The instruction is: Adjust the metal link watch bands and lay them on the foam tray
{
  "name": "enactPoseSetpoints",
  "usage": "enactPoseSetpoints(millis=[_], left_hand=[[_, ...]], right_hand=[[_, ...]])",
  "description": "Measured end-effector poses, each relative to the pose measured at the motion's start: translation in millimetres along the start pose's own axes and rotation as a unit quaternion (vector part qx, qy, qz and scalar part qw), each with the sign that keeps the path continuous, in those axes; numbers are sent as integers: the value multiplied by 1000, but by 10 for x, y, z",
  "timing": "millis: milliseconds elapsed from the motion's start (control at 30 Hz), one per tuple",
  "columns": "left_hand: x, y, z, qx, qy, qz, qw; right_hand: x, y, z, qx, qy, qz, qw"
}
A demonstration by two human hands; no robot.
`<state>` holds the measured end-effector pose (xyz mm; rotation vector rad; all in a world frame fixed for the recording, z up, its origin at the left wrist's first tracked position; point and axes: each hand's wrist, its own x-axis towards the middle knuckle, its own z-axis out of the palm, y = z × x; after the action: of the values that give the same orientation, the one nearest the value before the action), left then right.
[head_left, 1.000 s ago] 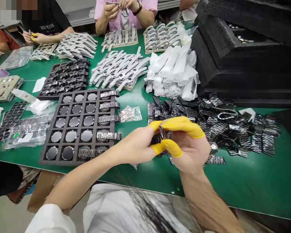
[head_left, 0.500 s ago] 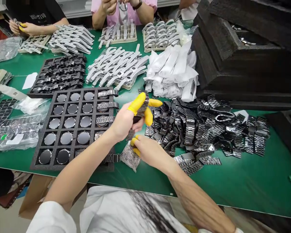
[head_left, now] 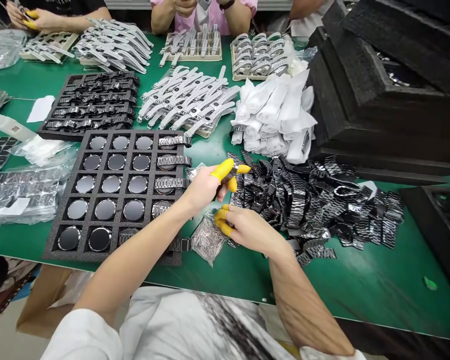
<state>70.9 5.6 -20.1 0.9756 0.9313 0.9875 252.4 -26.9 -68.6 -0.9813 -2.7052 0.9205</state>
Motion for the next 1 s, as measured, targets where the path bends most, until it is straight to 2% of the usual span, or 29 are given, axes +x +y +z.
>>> enactPoseSetpoints(millis=[167, 467, 600, 667, 733, 800, 867, 933, 1000], left_hand=[[-35, 21, -10, -4, -7, -25, 1000], [-32, 59, 4, -35, 8, -79, 996], [-49, 60, 47, -67, 21, -82, 994], [-49, 55, 54, -62, 10, -89, 994], [-47, 46, 52, -55, 2, -94, 994], [-47, 31, 49, -51, -4, -102, 993], [-52, 15, 49, -46, -22, -122, 991], [-61, 2, 53, -36, -61, -157, 985], [-73, 1, 57, -33, -98, -187, 977]], right_hand=[[4, 25, -48, -39, -13, 27, 999], [-27, 197, -45, 61, 84, -4, 995], [-44, 193, -85, 129, 114, 21, 985], [-65, 188, -94, 181, 167, 38, 968], [-88, 197, -73, 220, 276, 61, 934], [-105, 220, -25, 230, 417, 85, 875], [-105, 249, 33, 205, 533, 105, 814], [-83, 274, 80, 149, 586, 107, 790], [-43, 285, 104, 72, 601, 67, 793]])
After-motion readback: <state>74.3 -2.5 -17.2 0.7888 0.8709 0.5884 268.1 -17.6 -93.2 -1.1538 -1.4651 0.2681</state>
